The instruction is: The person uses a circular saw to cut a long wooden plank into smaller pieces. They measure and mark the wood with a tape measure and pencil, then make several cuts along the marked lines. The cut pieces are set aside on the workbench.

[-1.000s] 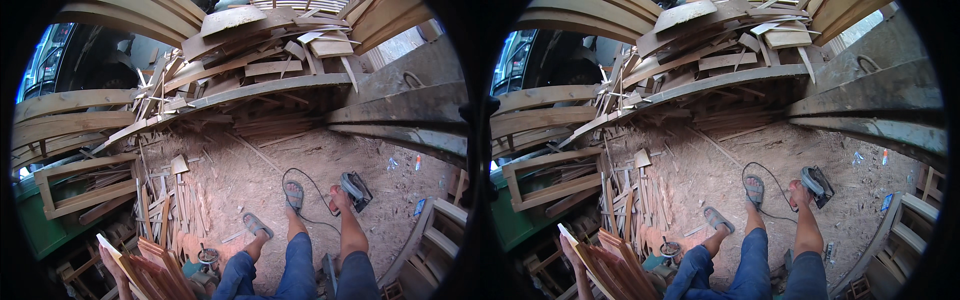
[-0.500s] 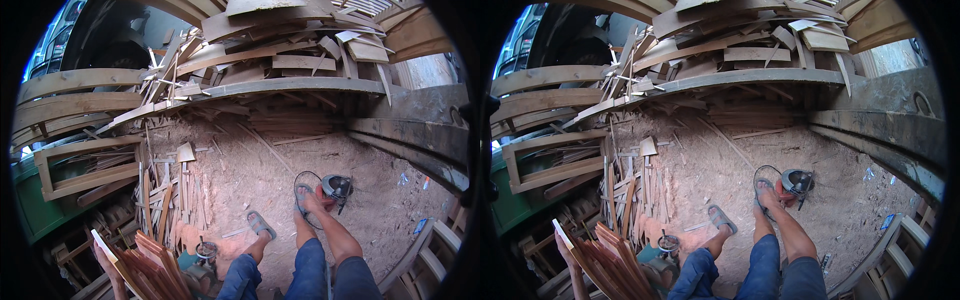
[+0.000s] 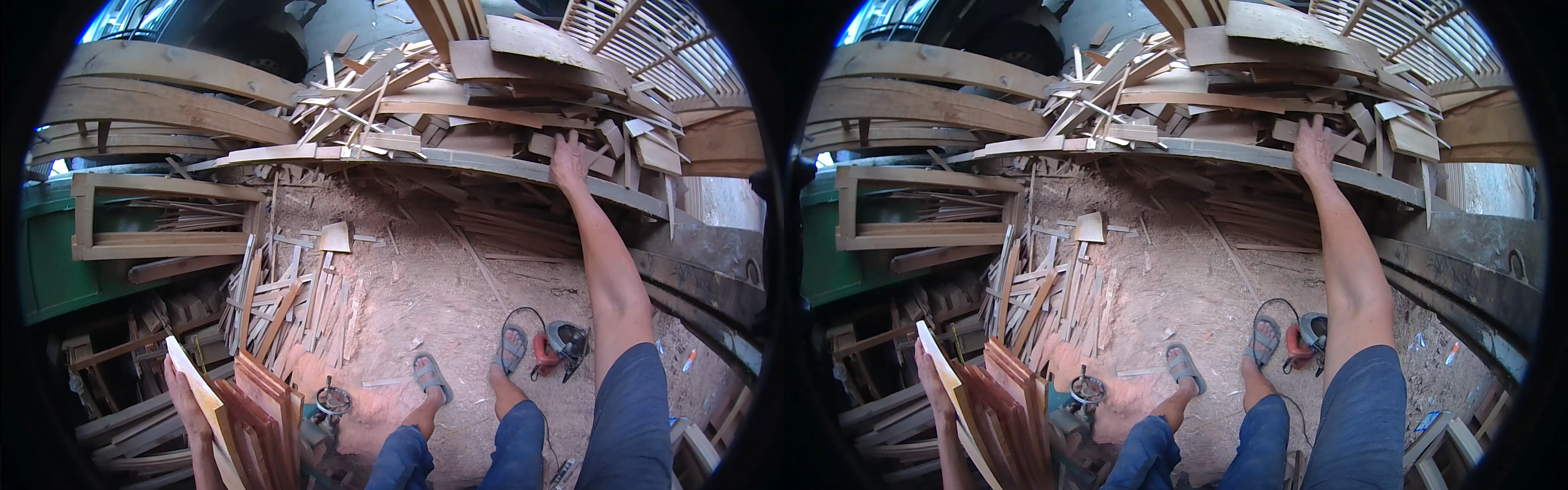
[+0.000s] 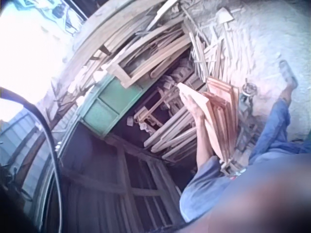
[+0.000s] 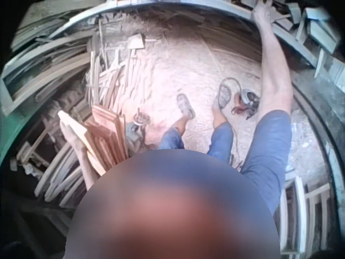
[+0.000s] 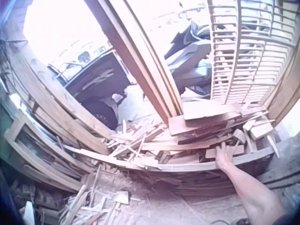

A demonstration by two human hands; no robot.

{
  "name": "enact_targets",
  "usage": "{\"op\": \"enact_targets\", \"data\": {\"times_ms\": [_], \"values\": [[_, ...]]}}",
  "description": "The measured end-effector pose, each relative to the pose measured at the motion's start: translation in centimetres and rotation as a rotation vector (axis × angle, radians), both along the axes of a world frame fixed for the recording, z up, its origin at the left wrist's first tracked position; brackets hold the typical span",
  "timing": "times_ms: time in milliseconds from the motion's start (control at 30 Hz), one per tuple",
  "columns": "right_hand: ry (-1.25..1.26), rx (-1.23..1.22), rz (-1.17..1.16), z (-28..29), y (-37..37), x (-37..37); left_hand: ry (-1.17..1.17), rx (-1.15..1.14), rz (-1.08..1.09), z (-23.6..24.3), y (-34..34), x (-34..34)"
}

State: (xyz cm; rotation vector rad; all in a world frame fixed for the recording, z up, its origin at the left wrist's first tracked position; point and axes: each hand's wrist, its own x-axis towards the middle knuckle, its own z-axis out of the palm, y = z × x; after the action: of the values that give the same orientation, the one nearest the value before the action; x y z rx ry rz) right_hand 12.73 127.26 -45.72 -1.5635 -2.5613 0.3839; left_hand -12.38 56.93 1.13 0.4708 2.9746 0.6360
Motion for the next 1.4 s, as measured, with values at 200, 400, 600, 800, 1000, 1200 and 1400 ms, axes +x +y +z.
{"op": "enact_targets", "data": {"times_ms": [200, 400, 600, 800, 1000, 1200, 1400], "values": [[0.032, 0.117, 0.104, 4.0, -2.9, 1.5, 0.066, -0.150, 0.022, 0.2, 1.2, 0.7], [0.675, 0.170, 0.214, 16.6, -11.9, 4.6, 0.165, -0.219, -0.007, 0.5, 2.2, 1.1], [1.254, -0.939, -0.176, 28.8, -25.2, 6.6, 0.179, -0.230, 0.077, 0.6, 2.5, 1.4], [1.583, -1.658, -0.146, 37.0, -33.3, 8.5, 0.372, -0.101, 0.058, 1.0, 2.9, 1.9], [1.480, -1.752, -0.035, 43.3, -37.5, 9.2, 0.118, 0.188, -0.323, 3.7, 5.9, 9.7], [1.375, -1.800, 0.142, 48.1, -46.6, 8.6, -0.520, 0.383, -0.553, 5.8, 2.5, 26.0], [0.976, -1.842, 0.345, 49.7, -58.4, 5.5, -0.508, 0.448, -0.175, 9.1, -14.0, 31.1]]}}
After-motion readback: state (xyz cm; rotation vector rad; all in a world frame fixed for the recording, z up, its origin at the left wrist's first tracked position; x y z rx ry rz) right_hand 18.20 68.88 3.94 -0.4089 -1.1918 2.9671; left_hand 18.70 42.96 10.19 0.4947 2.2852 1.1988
